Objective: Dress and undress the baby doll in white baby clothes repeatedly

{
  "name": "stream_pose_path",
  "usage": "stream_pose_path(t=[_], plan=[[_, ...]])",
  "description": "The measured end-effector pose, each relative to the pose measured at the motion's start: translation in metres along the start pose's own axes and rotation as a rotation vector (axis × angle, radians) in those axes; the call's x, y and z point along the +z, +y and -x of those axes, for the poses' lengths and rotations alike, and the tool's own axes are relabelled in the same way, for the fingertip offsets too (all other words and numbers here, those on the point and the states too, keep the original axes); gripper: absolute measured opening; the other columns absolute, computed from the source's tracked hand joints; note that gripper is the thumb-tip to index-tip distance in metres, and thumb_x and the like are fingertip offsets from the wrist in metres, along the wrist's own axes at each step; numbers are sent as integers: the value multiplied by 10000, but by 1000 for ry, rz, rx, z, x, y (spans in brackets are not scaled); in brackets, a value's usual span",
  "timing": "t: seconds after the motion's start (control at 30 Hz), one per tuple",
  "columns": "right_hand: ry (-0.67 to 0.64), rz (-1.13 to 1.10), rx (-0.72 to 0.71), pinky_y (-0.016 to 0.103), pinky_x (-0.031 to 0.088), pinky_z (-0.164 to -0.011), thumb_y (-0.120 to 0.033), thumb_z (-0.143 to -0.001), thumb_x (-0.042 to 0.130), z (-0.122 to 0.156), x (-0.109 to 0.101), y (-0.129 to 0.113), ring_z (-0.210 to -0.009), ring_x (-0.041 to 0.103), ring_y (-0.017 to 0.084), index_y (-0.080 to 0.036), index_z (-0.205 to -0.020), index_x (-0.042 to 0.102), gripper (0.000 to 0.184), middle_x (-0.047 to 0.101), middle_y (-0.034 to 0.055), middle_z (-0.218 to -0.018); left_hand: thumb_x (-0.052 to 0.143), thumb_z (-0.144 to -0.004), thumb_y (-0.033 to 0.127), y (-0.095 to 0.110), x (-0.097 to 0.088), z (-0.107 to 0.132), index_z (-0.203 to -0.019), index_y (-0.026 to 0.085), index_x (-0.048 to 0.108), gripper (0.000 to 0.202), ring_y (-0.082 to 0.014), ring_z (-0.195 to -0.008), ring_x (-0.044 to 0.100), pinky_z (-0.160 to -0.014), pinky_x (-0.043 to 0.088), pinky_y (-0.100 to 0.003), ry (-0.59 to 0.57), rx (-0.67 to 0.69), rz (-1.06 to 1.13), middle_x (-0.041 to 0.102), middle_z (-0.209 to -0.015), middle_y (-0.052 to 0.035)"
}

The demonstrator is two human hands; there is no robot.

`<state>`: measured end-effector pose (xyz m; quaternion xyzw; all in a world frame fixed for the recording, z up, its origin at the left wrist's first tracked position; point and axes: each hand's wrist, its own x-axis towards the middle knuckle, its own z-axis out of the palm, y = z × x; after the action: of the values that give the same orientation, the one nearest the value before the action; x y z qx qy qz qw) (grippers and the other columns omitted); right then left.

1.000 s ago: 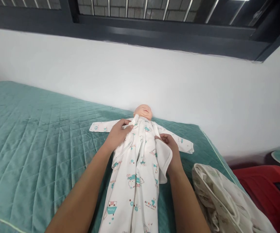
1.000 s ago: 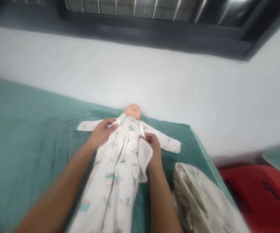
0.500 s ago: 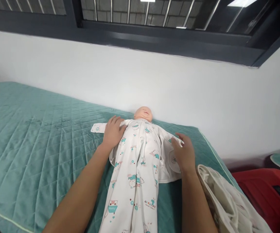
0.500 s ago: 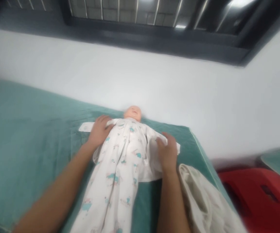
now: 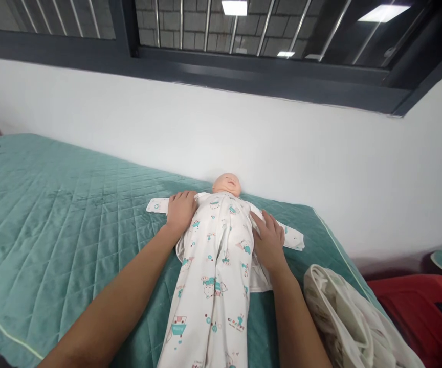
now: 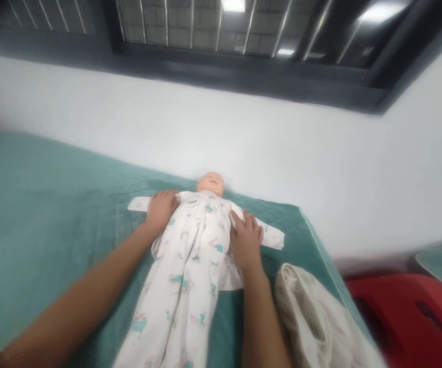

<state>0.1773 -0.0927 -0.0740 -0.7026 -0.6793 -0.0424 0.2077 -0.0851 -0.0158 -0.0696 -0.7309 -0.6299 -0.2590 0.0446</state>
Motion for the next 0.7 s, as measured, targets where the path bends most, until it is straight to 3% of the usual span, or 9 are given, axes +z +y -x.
stream_pose_path(t=[0.2, 0.4, 0.57, 0.63, 0.7], plan=[[22, 4, 80, 639, 199, -1135, -391, -986, 315, -2, 3, 3, -1449, 244, 332, -319, -1458, 422, 490, 330, 80, -1564, 432, -904, 169, -8, -1, -8, -1142, 227, 616, 306, -263, -1031, 618, -851, 422, -384, 8, -29, 9, 693, -1092, -85], [98, -103, 220, 596, 277, -1108, -381, -969, 293, -14, 3, 20, -1345, 416, 317, -288, -1370, 549, 484, 499, 102, -1436, 428, -915, 205, -27, -1, -4, -1123, 257, 645, 305, -258, -1017, 631, -840, 433, -375, -27, -127, 117, 707, -1095, -61], [307, -305, 149, 481, 355, -1092, -324, -886, 398, -16, -3, 15, -1237, 503, 272, -168, -1170, 662, 418, 614, 143, -1263, 402, -907, 140, -23, -2, 6, -1207, 283, 630, 403, -245, -1166, 542, -968, 397, -405, 41, 51, 148, 623, -1283, -44], [380, -342, 97, 466, 354, -1098, -328, -889, 418, -14, -6, 7, -1271, 466, 262, -179, -1160, 651, 387, 583, 131, -1307, 425, -905, 156, -20, -3, 8, -1217, 287, 632, 396, -248, -1224, 498, -1025, 366, -419, 39, 110, 150, 584, -1344, -37], [353, -318, 4, 470, 334, -1117, -344, -912, 422, -12, -6, 0, -1325, 409, 261, -201, -1186, 636, 376, 532, 112, -1376, 435, -918, 198, -17, -3, 9, -1230, 283, 627, 377, -255, -1235, 483, -1064, 333, -441, 23, 131, 135, 576, -1357, -37]])
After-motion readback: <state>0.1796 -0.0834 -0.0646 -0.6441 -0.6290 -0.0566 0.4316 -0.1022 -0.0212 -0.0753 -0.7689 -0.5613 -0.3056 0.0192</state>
